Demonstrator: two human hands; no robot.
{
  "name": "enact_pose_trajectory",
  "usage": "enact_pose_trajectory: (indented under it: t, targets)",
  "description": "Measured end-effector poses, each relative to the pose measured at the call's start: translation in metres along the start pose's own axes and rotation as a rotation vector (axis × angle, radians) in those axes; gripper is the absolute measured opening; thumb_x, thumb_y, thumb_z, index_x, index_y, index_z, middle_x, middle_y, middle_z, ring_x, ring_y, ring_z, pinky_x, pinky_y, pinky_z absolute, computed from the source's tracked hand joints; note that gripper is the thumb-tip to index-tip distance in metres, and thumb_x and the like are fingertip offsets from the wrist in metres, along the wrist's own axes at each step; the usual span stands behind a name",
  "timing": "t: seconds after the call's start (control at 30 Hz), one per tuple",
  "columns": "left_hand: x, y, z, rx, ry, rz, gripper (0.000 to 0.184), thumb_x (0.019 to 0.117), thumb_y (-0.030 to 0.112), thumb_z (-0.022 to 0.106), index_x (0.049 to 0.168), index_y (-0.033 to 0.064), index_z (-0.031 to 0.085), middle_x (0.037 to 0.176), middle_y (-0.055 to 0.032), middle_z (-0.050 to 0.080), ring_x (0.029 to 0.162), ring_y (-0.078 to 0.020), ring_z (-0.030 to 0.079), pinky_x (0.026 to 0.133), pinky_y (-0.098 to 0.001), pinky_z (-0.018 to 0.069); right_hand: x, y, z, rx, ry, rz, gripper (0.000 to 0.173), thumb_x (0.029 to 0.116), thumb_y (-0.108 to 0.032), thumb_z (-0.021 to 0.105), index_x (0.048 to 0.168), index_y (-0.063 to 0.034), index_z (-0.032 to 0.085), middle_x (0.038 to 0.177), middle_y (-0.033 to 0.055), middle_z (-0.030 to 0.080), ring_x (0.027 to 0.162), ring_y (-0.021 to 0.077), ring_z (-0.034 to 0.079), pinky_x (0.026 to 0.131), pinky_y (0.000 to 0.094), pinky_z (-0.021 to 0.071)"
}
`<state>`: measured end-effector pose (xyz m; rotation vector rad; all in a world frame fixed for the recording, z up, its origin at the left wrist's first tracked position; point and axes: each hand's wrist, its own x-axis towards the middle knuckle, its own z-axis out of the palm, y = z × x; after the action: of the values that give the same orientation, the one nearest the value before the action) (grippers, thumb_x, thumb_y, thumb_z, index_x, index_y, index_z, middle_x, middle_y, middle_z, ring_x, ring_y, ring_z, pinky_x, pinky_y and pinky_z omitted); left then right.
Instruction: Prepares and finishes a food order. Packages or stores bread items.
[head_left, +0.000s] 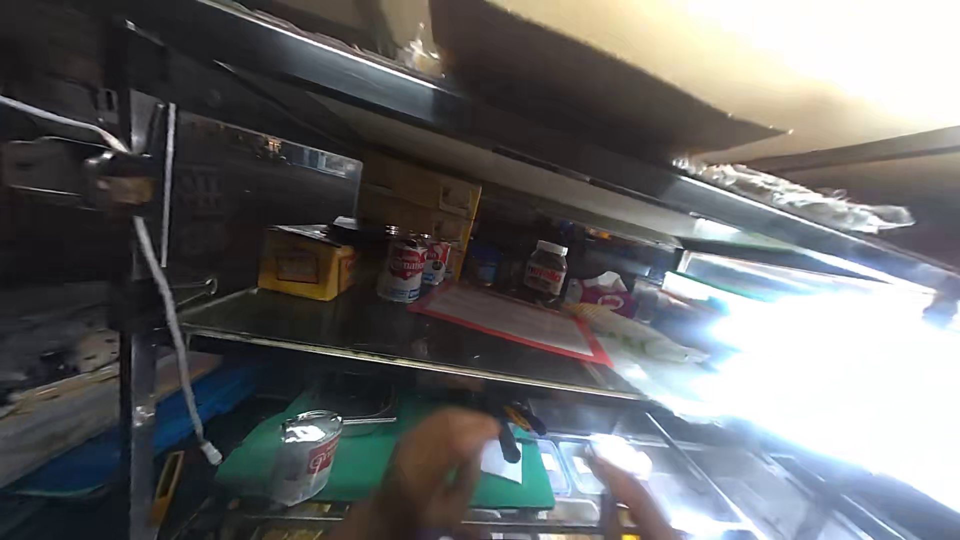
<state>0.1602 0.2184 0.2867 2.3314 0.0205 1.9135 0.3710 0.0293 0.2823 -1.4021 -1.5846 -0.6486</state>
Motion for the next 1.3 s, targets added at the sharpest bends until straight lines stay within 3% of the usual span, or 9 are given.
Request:
enact_pose_trajectory:
  t: [0.1,0.2,0.3,0.4,0.63,0.8,0.93,1.13,1.3]
  targets:
    - [0.108,-0.023,-0.01,0.224,-0.163,0.033,0.034,0.1016,0.031,0.053,0.126,0.0176,0.072,0.119,-0.002,0.072,0.115,-0.017,0.067,0.096,-0.0397,0.057,0.114,0.027,-0.055,-0.366,0.117,-0.075,0.035,0.0997,-0.02,0.051,0.126,-0.0094,0.071,0.115,0.0096,0.074,0.106,0.0211,0.071,0.089,0.042,0.0602]
    - [0.142,-0.035,-0.021,0.275,-0.72,-0.36,0.054,0.1046,0.055,0.046,0.149,0.0249,0.055,0.146,-0.0018,0.058,0.137,-0.0219,0.052,0.114,-0.0505,0.0421,0.163,0.094,-0.098,-0.598,-0.346,0.328,0.047,0.1018,-0.051,0.049,0.137,-0.025,0.066,0.131,0.0088,0.068,0.124,0.0333,0.062,0.101,0.0643,0.0474]
    - [0.143,-0.041,-0.025,0.303,-0.876,-0.414,0.064,0.1002,0.067,0.042,0.153,0.0315,0.049,0.153,0.002,0.053,0.144,-0.022,0.045,0.118,-0.0533,0.0355,0.171,0.128,-0.109,-0.38,-0.757,0.554,0.045,0.1016,-0.049,0.058,0.127,-0.0147,0.072,0.121,0.0119,0.072,0.115,0.0279,0.067,0.103,0.0543,0.0504]
    - [0.146,-0.035,-0.021,0.284,-0.841,-0.497,0.059,0.1007,0.064,0.045,0.148,0.0306,0.055,0.147,0.0007,0.058,0.138,-0.0216,0.052,0.115,-0.0515,0.0396,0.182,0.105,-0.1,-0.256,-0.688,0.556,0.026,0.1034,-0.023,0.061,0.115,-0.0036,0.074,0.11,0.0152,0.073,0.103,0.025,0.069,0.098,0.0472,0.0521]
    - [0.161,0.018,0.045,-0.007,-0.543,-0.413,0.043,0.1035,0.048,0.049,0.129,0.0211,0.071,0.126,0.0009,0.07,0.12,-0.0145,0.064,0.106,-0.0416,0.0504,0.212,0.087,-0.051,-0.121,-0.484,0.625,0.022,0.1009,-0.025,0.063,0.106,-0.0071,0.075,0.094,0.0091,0.073,0.085,0.0203,0.07,0.082,0.0459,0.0581]
    - [0.176,0.029,0.109,0.064,-0.868,-0.396,0.054,0.1008,0.054,0.052,0.145,0.0217,0.057,0.139,-0.0042,0.063,0.131,-0.0248,0.057,0.111,-0.0546,0.0418,0.21,0.068,-0.051,-0.097,-0.599,0.519,0.023,0.1045,-0.016,0.055,0.115,-0.0077,0.073,0.099,0.0051,0.074,0.089,0.0144,0.071,0.087,0.0386,0.0589]
    - [0.183,0.021,0.13,0.103,-0.931,-0.493,0.031,0.0994,0.039,0.056,0.113,0.0184,0.074,0.108,-0.0044,0.074,0.106,-0.0252,0.067,0.098,-0.0571,0.0477,0.181,0.079,-0.087,-0.131,-0.151,0.115,0.022,0.0985,-0.016,0.058,0.11,-0.017,0.076,0.092,-0.0045,0.075,0.074,0.0081,0.071,0.069,0.0335,0.0633]
    - [0.185,0.034,0.159,0.224,-0.778,-0.511,0.025,0.1032,0.03,0.053,0.104,0.0127,0.072,0.096,-0.007,0.07,0.096,-0.0259,0.067,0.093,-0.0582,0.048,0.17,0.082,-0.103,-0.459,-0.905,0.277,0.037,0.1084,-0.032,0.044,0.138,-0.0267,0.065,0.131,0.003,0.069,0.123,0.026,0.064,0.102,0.0581,0.0491]
    - [0.183,0.043,0.172,0.361,-0.696,-0.531,0.029,0.1075,0.031,0.046,0.111,0.0122,0.067,0.1,-0.0058,0.069,0.1,-0.023,0.066,0.098,-0.0536,0.0464,0.146,0.123,-0.1,-0.298,-0.539,-0.07,0.022,0.1003,-0.022,0.059,0.114,-0.0245,0.077,0.101,-0.0008,0.072,0.088,0.0215,0.071,0.072,0.0529,0.0581]
